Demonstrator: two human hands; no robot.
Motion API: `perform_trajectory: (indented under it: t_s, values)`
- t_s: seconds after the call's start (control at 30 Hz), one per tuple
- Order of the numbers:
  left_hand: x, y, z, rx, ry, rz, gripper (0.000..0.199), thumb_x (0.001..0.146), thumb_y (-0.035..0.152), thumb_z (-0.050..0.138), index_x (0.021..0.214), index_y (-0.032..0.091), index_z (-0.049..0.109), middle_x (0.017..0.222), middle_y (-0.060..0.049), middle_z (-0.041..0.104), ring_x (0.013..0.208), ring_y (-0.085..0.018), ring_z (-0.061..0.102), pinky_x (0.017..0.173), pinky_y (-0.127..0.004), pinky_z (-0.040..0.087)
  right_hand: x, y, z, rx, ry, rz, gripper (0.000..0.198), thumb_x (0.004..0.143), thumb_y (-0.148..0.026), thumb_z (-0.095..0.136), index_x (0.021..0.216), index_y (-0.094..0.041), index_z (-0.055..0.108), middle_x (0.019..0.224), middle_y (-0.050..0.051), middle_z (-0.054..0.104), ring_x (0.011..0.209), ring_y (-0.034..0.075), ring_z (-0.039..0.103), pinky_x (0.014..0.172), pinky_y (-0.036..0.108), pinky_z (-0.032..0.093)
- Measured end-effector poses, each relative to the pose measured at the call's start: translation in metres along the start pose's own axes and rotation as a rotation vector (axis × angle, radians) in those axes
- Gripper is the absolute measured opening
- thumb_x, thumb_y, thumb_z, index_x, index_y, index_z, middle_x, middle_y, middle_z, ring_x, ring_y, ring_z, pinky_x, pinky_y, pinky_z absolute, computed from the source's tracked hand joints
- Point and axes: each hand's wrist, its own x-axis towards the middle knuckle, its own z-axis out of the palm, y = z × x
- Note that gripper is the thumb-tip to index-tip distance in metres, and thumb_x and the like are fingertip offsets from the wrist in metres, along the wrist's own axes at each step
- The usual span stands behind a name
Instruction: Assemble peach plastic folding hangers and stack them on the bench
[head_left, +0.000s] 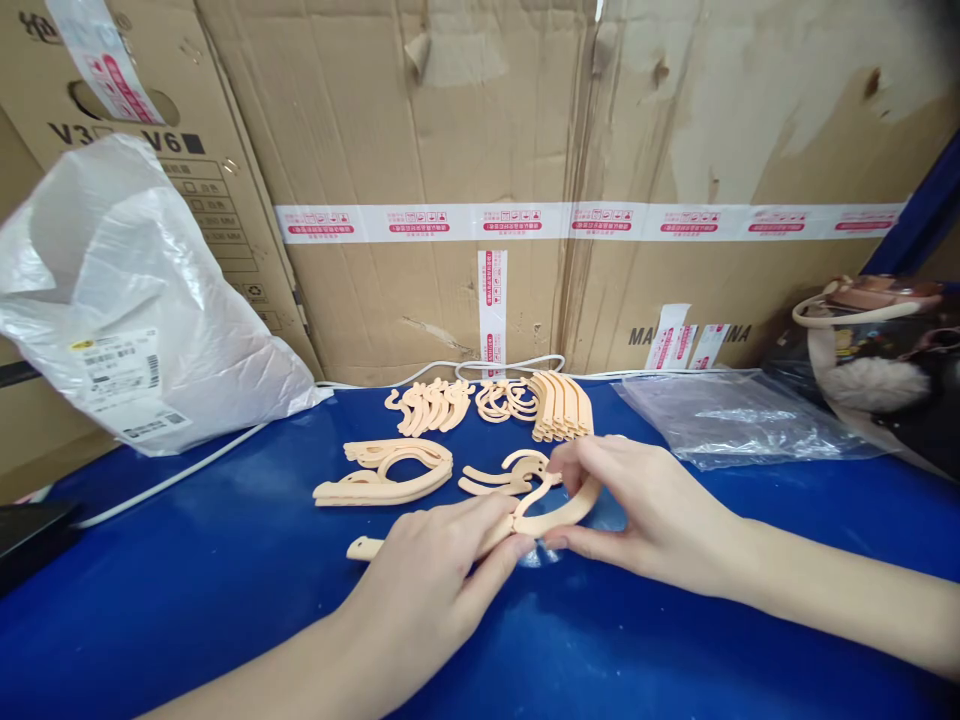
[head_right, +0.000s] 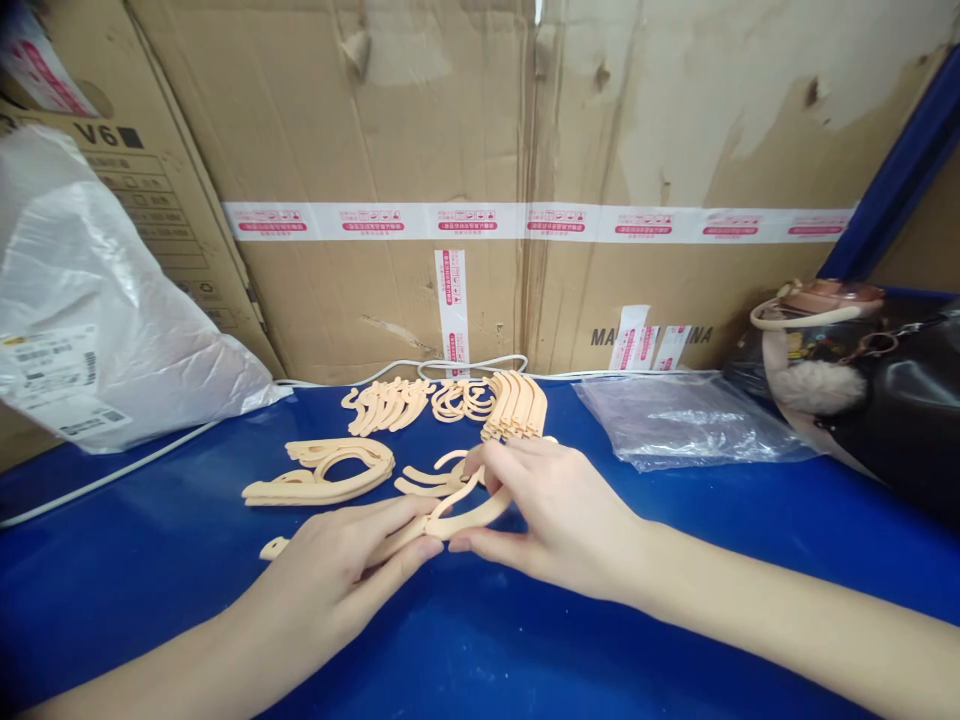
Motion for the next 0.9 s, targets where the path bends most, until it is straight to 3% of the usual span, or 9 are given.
perform_trajectory:
  t_s: [0.13, 0.23, 0.37, 0.5, 0.6, 0.7, 0.8, 0.9]
  values:
    - [-0.003, -0.002, 0.002, 0.061, 0.016, 0.028, 0.031, 0.097, 0.039, 0.038, 0.084, 0.02, 0.058, 0.084, -0.002, 0.068, 0.073, -0.019, 0.063, 0.06, -0.026, 0.036, -0.001, 0.003, 0.0, -0.101, 0.14, -0.052, 0.032, 0.085, -0.044, 0.059, 0.102, -0.017, 0.057, 0.113, 0.013, 0.057, 0.099, 0.021, 0.056, 0.077, 0.031, 0.048]
    - [-0.004, -0.004, 0.004, 0.084, 0.073, 0.046, 0.029, 0.096, 0.041, 0.04, 0.099, 0.021, 0.062, 0.089, -0.002, 0.071, 0.076, -0.021, 0.066, 0.061, -0.027, 0.039, -0.004, 0.005, 0.001, -0.123, 0.181, -0.073, 0.026, 0.092, -0.038, 0.051, 0.102, -0.017, 0.061, 0.095, 0.009, 0.063, 0.083, 0.018, 0.06, 0.07, 0.029, 0.047]
    - [-0.005, -0.005, 0.006, 0.168, 0.126, 0.125, 0.029, 0.096, 0.04, 0.042, 0.106, 0.022, 0.062, 0.088, -0.002, 0.073, 0.073, -0.021, 0.069, 0.057, -0.027, 0.041, -0.003, 0.001, -0.001, 0.068, 0.032, -0.035, 0.029, 0.098, -0.031, 0.038, 0.109, -0.021, 0.063, 0.087, 0.004, 0.067, 0.074, 0.013, 0.061, 0.068, 0.024, 0.044]
    - [-0.009, -0.001, 0.008, 0.246, 0.037, 0.331, 0.031, 0.097, 0.032, 0.04, 0.116, 0.016, 0.058, 0.094, -0.007, 0.072, 0.077, -0.021, 0.069, 0.06, -0.027, 0.046, 0.001, -0.002, -0.004, 0.18, -0.052, 0.125, 0.032, 0.096, -0.039, 0.043, 0.086, -0.02, 0.066, 0.077, 0.001, 0.064, 0.07, 0.012, 0.058, 0.063, 0.022, 0.041]
    - [-0.01, 0.005, 0.01, 0.355, -0.007, 0.445, 0.033, 0.096, 0.023, 0.037, 0.121, 0.011, 0.054, 0.091, -0.009, 0.07, 0.074, -0.022, 0.065, 0.059, -0.031, 0.046, 0.005, 0.006, -0.006, 0.102, -0.075, 0.181, 0.019, 0.091, -0.033, 0.052, 0.082, -0.021, 0.064, 0.075, -0.001, 0.064, 0.067, 0.012, 0.057, 0.061, 0.022, 0.038]
    - [-0.007, 0.009, 0.009, 0.41, -0.005, 0.482, 0.031, 0.094, 0.019, 0.035, 0.113, 0.011, 0.059, 0.088, -0.01, 0.068, 0.077, -0.023, 0.061, 0.06, -0.032, 0.046, 0.008, 0.019, -0.009, 0.02, -0.138, 0.168, 0.006, 0.085, -0.021, 0.054, 0.083, -0.021, 0.06, 0.074, -0.003, 0.064, 0.065, 0.012, 0.057, 0.059, 0.022, 0.036]
    - [0.004, 0.006, 0.005, 0.372, -0.007, 0.441, 0.028, 0.092, 0.015, 0.036, 0.104, 0.014, 0.061, 0.094, -0.009, 0.065, 0.089, -0.023, 0.058, 0.073, -0.034, 0.048, 0.01, 0.028, -0.014, -0.109, -0.165, 0.161, 0.008, 0.082, -0.016, 0.051, 0.089, -0.02, 0.054, 0.071, -0.002, 0.062, 0.06, 0.012, 0.056, 0.055, 0.023, 0.034]
    - [0.016, -0.001, 0.002, 0.332, -0.018, 0.395, 0.028, 0.093, 0.015, 0.037, 0.108, 0.017, 0.061, 0.116, -0.01, 0.06, 0.106, -0.024, 0.054, 0.088, -0.039, 0.046, 0.01, 0.033, -0.016, -0.281, -0.228, 0.171, 0.007, 0.084, -0.015, 0.048, 0.088, -0.02, 0.051, 0.07, 0.0, 0.063, 0.058, 0.013, 0.057, 0.051, 0.023, 0.031]
